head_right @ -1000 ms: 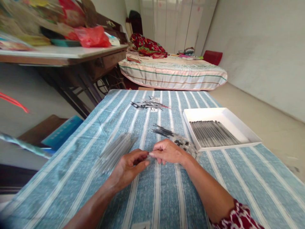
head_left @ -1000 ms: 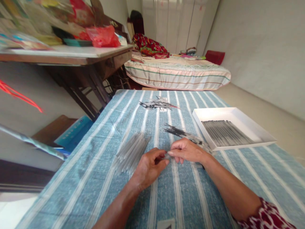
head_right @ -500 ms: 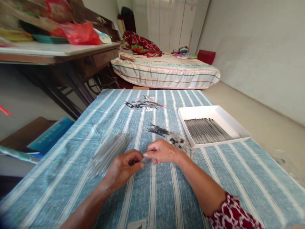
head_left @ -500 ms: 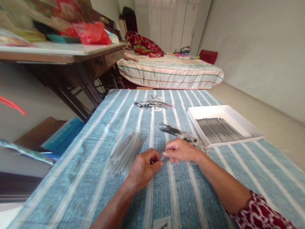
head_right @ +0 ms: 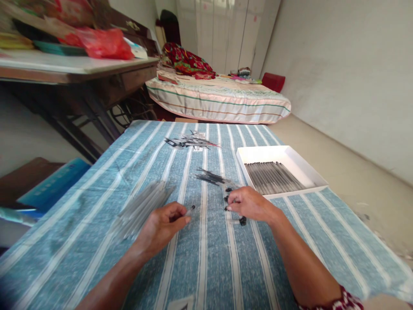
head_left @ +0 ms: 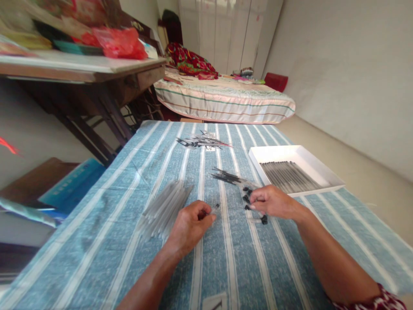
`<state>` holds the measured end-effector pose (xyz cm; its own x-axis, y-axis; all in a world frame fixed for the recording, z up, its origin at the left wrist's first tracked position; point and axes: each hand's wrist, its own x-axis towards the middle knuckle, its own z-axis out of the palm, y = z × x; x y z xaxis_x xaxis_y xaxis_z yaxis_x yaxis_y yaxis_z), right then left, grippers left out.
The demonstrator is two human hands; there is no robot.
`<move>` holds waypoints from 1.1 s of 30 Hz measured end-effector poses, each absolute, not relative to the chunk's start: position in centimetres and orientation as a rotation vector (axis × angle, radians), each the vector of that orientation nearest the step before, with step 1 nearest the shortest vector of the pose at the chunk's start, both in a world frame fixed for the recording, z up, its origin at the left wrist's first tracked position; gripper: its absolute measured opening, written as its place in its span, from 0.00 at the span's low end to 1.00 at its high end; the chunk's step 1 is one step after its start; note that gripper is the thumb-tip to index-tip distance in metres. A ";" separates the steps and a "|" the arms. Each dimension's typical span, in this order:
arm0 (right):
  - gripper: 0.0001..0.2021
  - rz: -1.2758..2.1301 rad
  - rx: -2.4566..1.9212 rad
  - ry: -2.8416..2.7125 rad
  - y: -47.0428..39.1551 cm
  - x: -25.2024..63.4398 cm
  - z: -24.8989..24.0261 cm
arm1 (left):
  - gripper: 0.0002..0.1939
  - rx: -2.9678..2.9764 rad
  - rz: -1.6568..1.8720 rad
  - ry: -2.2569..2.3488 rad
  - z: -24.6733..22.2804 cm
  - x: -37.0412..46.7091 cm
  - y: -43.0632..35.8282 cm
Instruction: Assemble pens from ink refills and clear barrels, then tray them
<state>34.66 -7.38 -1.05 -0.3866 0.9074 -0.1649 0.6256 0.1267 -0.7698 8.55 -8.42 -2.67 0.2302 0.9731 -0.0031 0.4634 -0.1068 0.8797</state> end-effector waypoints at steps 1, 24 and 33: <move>0.06 1.084 -1.508 -2.090 -7.7 35.2 -1.3 | 0.08 1.685 0.806 1.357 -2.6 8.6 -8.4; 0.06 1.178 -1.385 -2.147 -11.7 30.2 -1.6 | 0.11 1.025 1.114 1.167 -1.2 8.4 -8.4; 0.03 1.539 -1.323 -1.784 -12.7 25.8 -3.2 | 0.10 0.866 1.300 0.990 -1.1 8.3 -8.3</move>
